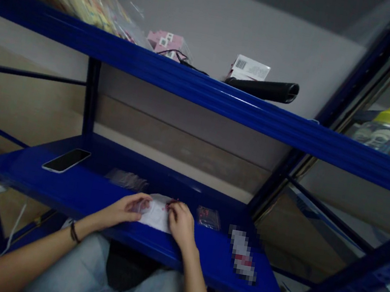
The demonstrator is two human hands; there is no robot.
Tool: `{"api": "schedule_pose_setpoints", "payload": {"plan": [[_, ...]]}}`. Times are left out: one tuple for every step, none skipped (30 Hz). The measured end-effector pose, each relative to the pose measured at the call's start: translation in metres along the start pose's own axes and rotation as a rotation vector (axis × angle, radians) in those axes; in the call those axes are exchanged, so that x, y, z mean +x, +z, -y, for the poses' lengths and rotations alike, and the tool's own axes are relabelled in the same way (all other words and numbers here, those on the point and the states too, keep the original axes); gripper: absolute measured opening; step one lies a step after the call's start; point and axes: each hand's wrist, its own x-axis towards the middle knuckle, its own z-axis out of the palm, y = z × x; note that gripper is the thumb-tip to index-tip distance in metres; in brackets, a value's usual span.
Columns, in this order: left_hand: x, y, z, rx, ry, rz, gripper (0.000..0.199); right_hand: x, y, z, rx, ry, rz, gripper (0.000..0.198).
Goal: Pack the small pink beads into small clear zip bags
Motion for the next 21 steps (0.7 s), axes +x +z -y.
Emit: {"api": "schedule_pose_setpoints", "payload": {"plan": [[0.004, 0.003, 0.003, -0.071, 0.007, -0.03, 0.057, 0.003, 0.004, -0.007, -0.042, -0.011, 0.025, 0.021], [0.008, 0.007, 0.005, -0.124, 0.016, -0.054, 0.056, 0.006, 0.008, -0.012, -0.075, -0.022, 0.047, 0.021], [0.01, 0.01, 0.006, -0.156, 0.022, -0.07, 0.054, 0.007, 0.012, -0.016, -0.1, -0.031, 0.061, 0.021], [0.012, 0.012, 0.008, -0.169, 0.025, -0.08, 0.053, 0.007, 0.015, -0.018, -0.116, -0.037, 0.069, 0.022], [0.013, 0.013, 0.009, -0.167, 0.028, -0.083, 0.053, 0.006, 0.019, -0.02, -0.126, -0.041, 0.071, 0.022], [0.013, 0.014, 0.01, -0.16, 0.03, -0.085, 0.052, 0.005, 0.021, -0.022, -0.13, -0.042, 0.07, 0.022], [0.013, 0.014, 0.011, -0.154, 0.032, -0.087, 0.05, 0.005, 0.023, -0.023, -0.13, -0.04, 0.067, 0.022], [0.012, 0.014, 0.013, -0.151, 0.035, -0.087, 0.049, 0.004, 0.024, -0.024, -0.126, -0.038, 0.065, 0.021], [0.012, 0.013, 0.014, -0.148, 0.038, -0.086, 0.048, 0.004, 0.025, -0.025, -0.121, -0.035, 0.065, 0.02], [0.012, 0.013, 0.016, -0.142, 0.042, -0.084, 0.048, 0.004, 0.026, -0.026, -0.116, -0.032, 0.065, 0.019], [0.012, 0.012, 0.017, -0.132, 0.047, -0.078, 0.048, 0.005, 0.027, -0.027, -0.112, -0.028, 0.065, 0.019], [0.012, 0.013, 0.018, -0.119, 0.052, -0.07, 0.049, 0.006, 0.028, -0.028, -0.108, -0.023, 0.064, 0.018], [0.012, 0.013, 0.018, -0.106, 0.058, -0.06, 0.05, 0.007, 0.028, -0.029, -0.104, -0.016, 0.062, 0.018], [0.012, 0.014, 0.018, -0.093, 0.065, -0.052, 0.051, 0.008, 0.029, -0.029, -0.102, -0.007, 0.06, 0.018], [0.012, 0.014, 0.018, -0.082, 0.072, -0.043, 0.052, 0.009, 0.03, -0.03, -0.103, 0.003, 0.059, 0.019], [0.012, 0.015, 0.018, -0.07, 0.077, -0.036, 0.052, 0.009, 0.031, -0.03, -0.107, 0.013, 0.059, 0.019], [0.011, 0.015, 0.017, -0.058, 0.08, -0.03, 0.052, 0.01, 0.031, -0.03, -0.112, 0.022, 0.062, 0.019], [0.011, 0.015, 0.017, -0.046, 0.083, -0.026, 0.051, 0.011, 0.032, -0.03, -0.118, 0.027, 0.068, 0.019], [0.011, 0.015, 0.017, -0.035, 0.086, -0.024, 0.051, 0.011, 0.032, -0.03, -0.125, 0.03, 0.076, 0.019], [0.011, 0.015, 0.018, -0.028, 0.09, -0.024, 0.051, 0.012, 0.032, -0.03, -0.133, 0.033, 0.085, 0.02], [0.011, 0.014, 0.019, -0.024, 0.093, -0.026, 0.05, 0.013, 0.032, -0.029, -0.141, 0.035, 0.094, 0.02]]}}
